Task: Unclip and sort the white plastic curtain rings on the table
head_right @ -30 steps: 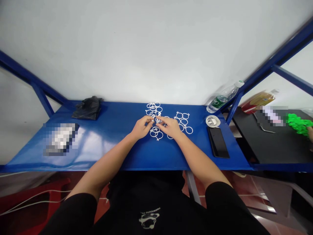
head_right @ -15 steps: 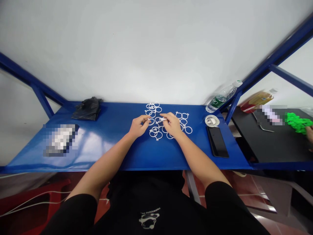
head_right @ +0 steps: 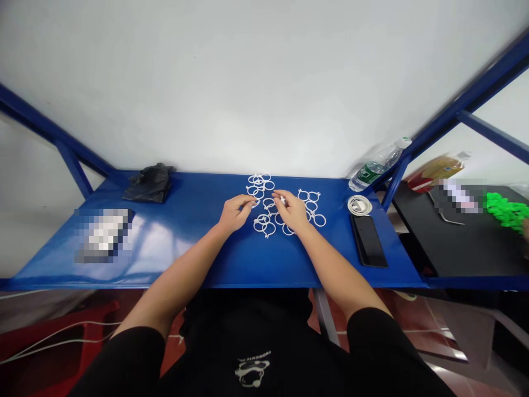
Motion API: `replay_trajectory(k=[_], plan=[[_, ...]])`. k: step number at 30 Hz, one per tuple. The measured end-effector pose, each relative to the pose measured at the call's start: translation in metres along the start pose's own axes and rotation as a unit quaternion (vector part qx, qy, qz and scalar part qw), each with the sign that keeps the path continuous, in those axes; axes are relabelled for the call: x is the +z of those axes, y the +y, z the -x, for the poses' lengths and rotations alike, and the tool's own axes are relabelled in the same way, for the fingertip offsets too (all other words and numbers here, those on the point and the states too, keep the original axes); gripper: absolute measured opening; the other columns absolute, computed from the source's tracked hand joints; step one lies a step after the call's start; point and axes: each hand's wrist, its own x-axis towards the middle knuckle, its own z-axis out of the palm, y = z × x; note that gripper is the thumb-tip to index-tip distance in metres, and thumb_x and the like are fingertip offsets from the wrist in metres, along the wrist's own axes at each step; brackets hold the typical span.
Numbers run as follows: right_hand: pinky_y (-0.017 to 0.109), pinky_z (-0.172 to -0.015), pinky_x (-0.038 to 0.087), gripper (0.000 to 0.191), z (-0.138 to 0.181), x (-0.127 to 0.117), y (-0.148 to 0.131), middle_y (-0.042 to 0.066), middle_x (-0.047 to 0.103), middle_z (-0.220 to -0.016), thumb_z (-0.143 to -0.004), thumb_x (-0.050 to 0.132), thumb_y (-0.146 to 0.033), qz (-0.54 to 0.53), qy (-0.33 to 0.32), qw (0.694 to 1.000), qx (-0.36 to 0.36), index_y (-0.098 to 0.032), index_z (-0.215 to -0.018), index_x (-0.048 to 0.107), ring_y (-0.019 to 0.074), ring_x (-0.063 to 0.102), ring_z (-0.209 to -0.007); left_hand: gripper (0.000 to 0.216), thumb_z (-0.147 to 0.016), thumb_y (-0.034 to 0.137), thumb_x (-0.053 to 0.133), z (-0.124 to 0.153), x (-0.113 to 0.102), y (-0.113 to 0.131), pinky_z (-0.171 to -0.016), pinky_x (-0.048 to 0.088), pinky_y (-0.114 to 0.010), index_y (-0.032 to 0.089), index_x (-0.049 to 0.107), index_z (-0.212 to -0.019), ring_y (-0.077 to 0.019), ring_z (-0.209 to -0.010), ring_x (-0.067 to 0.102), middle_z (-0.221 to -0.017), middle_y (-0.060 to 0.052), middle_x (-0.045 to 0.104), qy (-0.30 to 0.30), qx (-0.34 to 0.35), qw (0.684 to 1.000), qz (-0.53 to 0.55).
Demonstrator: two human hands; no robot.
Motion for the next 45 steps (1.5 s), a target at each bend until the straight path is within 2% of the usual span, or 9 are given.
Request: replay_trajectory(k=[3,12,19,23,29,32,35,38,45], plan=[[0.036,-0.067,0.061,0.035,0.001,-0.003,-0.001,0.006,0.078,-0.126,-0.102,0.056,-0.040,-0.016,-0.023,1.000,-0.001,-0.028,-0.134,0.065,0.0157,0.068,-0.058,0.020,-0.097,0.022,0.056,-0.001,-0.002,0.001,-0.080,0.059,-0.032,0.022,0.076,-0.100,-0.0171,-0.085,0.074,-0.094,-0.004,0.079,-0.001,0.011,1.000,-0.002],[0.038,-0.082,0.062,0.047,0.001,-0.004,-0.001,0.007,0.075,-0.129,-0.104,0.045,-0.030,-0.009,-0.051,0.999,-0.017,-0.028,-0.150,0.054,0.0178,0.077,-0.075,0.024,-0.076,0.008,0.051,-0.003,-0.001,0.001,-0.067,0.052,-0.028,0.021,0.070,-0.082,-0.0147,-0.072,0.066,-0.085,-0.002,0.074,0.019,0.048,0.999,-0.003],[0.043,-0.098,0.059,0.049,0.001,-0.003,0.005,0.006,0.076,-0.127,-0.107,0.040,-0.028,-0.011,-0.045,0.998,-0.039,-0.031,-0.155,0.048,0.0209,0.078,-0.090,0.026,-0.084,0.007,0.044,-0.005,-0.007,0.001,-0.077,0.054,-0.030,0.021,0.065,-0.076,-0.0158,-0.078,0.067,-0.083,-0.002,0.069,0.004,0.047,0.999,0.008],[0.044,-0.096,0.059,0.044,0.000,0.000,0.007,0.006,0.073,-0.135,-0.107,0.038,-0.028,-0.041,-0.039,0.998,-0.040,-0.031,-0.149,0.052,0.0176,0.077,-0.082,0.024,-0.083,0.008,0.043,-0.004,-0.006,-0.003,-0.075,0.052,-0.030,0.021,0.058,-0.069,-0.0163,-0.076,0.064,-0.079,-0.002,0.066,-0.005,0.042,0.999,0.000],[0.041,-0.082,0.061,0.038,-0.001,0.003,0.013,0.006,0.073,-0.124,-0.107,0.040,-0.029,-0.053,-0.038,0.997,-0.043,-0.029,-0.141,0.057,0.0151,0.073,-0.068,0.034,-0.092,0.014,0.051,-0.001,-0.002,-0.002,-0.083,0.056,-0.030,0.022,0.064,-0.122,-0.0166,-0.087,0.073,-0.102,-0.002,0.078,-0.053,-0.040,0.998,0.017],[0.040,-0.080,0.061,0.036,-0.001,0.002,0.014,0.006,0.072,-0.119,-0.108,0.040,-0.029,-0.037,-0.035,0.997,-0.053,-0.029,-0.136,0.062,0.0149,0.071,-0.068,0.019,-0.097,0.027,0.058,-0.002,-0.001,0.002,-0.088,0.057,-0.032,0.023,0.072,-0.110,-0.0182,-0.096,0.073,-0.116,-0.004,0.077,-0.105,-0.013,0.994,-0.012],[0.041,-0.081,0.060,0.038,-0.002,0.001,0.013,0.005,0.071,-0.116,-0.106,0.040,-0.026,-0.032,-0.036,0.997,-0.065,-0.030,-0.136,0.063,0.0148,0.070,-0.067,0.022,-0.101,0.035,0.058,-0.006,-0.001,-0.001,-0.094,0.056,-0.035,0.023,0.076,-0.102,-0.0204,-0.104,0.071,-0.117,-0.007,0.075,-0.079,0.003,0.996,-0.051],[0.040,-0.082,0.060,0.043,-0.002,0.001,0.013,0.005,0.072,-0.117,-0.105,0.038,-0.022,-0.040,-0.048,0.996,-0.069,-0.030,-0.139,0.062,0.0144,0.069,-0.068,0.027,-0.103,0.036,0.055,-0.011,0.000,-0.010,-0.107,0.050,-0.043,0.022,0.078,-0.108,-0.0249,-0.116,0.066,-0.120,-0.008,0.075,-0.051,-0.026,0.991,-0.117],[0.040,-0.086,0.060,0.054,-0.002,0.003,0.025,0.004,0.073,-0.116,-0.097,0.038,-0.012,-0.041,-0.059,0.995,-0.063,-0.030,-0.142,0.063,0.0141,0.070,-0.071,0.035,-0.101,0.046,0.060,-0.011,0.006,-0.019,-0.117,0.032,-0.056,0.031,0.073,-0.130,-0.0339,-0.135,0.054,-0.143,-0.006,0.068,-0.105,-0.090,0.970,-0.202]])
